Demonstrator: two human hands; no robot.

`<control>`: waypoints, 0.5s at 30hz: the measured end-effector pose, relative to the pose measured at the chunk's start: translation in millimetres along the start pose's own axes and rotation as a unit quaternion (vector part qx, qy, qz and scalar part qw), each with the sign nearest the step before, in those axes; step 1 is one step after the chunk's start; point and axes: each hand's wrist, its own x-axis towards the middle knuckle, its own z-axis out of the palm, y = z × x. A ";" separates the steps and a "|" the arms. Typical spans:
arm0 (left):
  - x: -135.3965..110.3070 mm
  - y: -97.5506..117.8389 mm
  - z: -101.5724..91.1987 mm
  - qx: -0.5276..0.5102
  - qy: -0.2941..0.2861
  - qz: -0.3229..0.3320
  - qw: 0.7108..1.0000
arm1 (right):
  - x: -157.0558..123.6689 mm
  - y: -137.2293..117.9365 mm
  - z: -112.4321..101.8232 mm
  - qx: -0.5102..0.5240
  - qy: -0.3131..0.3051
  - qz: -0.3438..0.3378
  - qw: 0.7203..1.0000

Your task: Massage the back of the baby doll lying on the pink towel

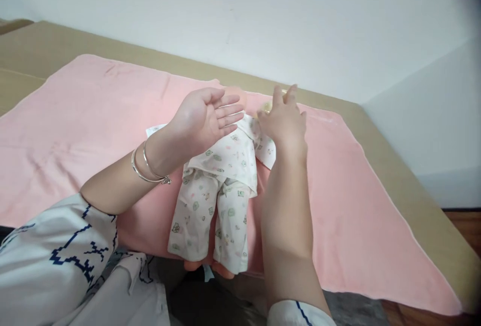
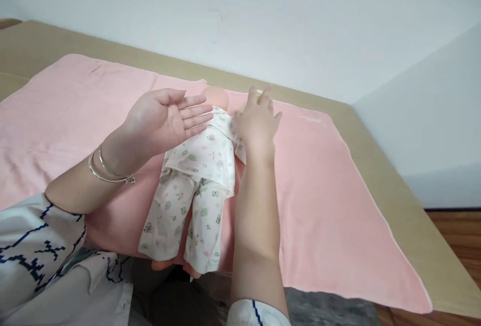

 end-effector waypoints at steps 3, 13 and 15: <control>-6.2 5.4 -1.7 -0.015 0.005 0.009 1.000 | -3.7 -3.7 -2.5 -0.008 -0.023 0.010 1.000; -16.1 10.4 5.4 -0.036 -0.019 0.018 0.999 | -55.2 -65.2 -25.1 0.183 -0.014 -0.166 0.969; -25.8 15.1 10.6 -0.034 -0.076 0.018 0.996 | -80.7 -86.6 -28.8 0.250 -0.008 -0.218 0.943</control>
